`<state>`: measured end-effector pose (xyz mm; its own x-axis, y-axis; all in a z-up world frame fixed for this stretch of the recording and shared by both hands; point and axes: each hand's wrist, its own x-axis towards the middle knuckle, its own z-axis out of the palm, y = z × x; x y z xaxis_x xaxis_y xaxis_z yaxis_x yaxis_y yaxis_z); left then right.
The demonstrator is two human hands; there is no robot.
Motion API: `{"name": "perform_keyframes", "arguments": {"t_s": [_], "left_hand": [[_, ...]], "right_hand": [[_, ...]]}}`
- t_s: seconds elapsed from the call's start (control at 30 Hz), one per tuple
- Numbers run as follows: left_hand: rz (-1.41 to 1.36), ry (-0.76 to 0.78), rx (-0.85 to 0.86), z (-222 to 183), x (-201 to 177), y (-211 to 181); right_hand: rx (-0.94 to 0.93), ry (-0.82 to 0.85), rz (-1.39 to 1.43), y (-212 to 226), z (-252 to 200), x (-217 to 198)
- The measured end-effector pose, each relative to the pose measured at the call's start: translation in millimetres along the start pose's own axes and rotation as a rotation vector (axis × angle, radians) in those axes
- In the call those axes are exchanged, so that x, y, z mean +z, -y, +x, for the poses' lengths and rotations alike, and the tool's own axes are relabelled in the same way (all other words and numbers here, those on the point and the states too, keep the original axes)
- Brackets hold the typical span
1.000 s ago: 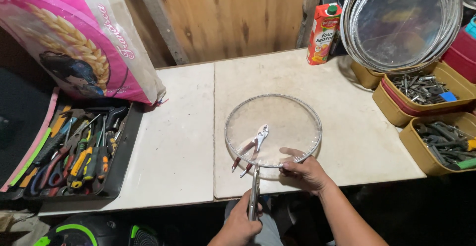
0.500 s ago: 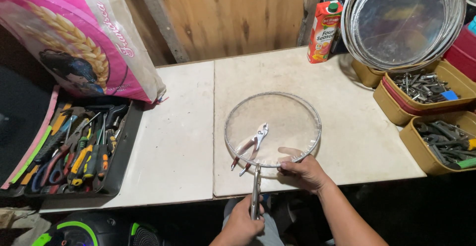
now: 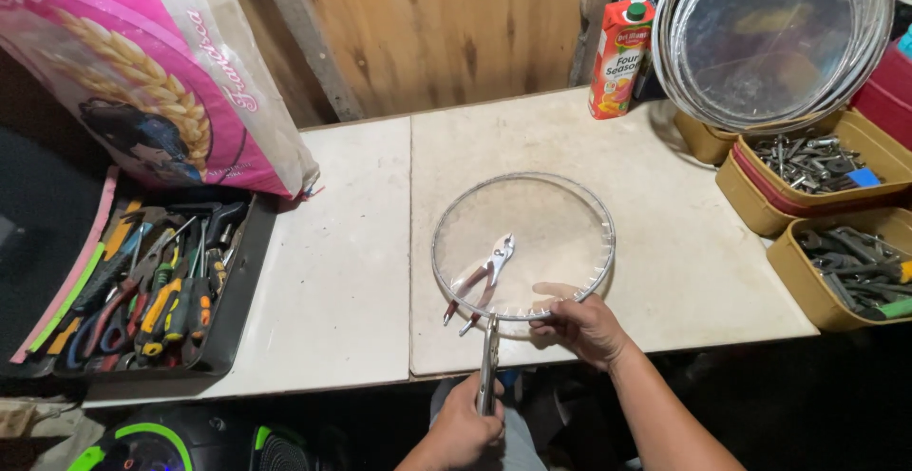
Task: Removing old drum head material from a metal hoop using pliers and a cutter at a workbench
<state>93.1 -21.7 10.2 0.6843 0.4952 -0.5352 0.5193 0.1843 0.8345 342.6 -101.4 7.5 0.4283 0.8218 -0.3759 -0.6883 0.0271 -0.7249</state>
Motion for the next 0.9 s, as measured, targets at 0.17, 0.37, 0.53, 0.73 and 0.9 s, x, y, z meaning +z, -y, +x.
{"name": "perform_keyframes", "arguments": {"t_s": [0.17, 0.37, 0.53, 0.73, 0.9], "left_hand": [[0.175, 0.014, 0.045, -9.7, -6.1, -8.5], [0.278, 0.096, -0.029, -15.0, -8.3, -29.9], [0.282, 0.06, 0.029, -17.9, -4.5, -33.2], [0.084, 0.013, 0.019, -5.7, 2.3, -14.2], [0.128, 0.069, 0.041, -8.7, -3.2, -15.6]], "right_hand": [[-0.002, -0.007, -0.001, 0.0, -1.9, 2.4], [-0.002, 0.03, -0.008, -0.7, -0.3, -3.8], [-0.002, 0.01, 0.001, -2.6, 1.3, -4.2], [-0.014, 0.033, 0.014, 0.1, -1.2, -1.2], [-0.01, 0.028, 0.022, -2.5, 1.5, -4.4]]}}
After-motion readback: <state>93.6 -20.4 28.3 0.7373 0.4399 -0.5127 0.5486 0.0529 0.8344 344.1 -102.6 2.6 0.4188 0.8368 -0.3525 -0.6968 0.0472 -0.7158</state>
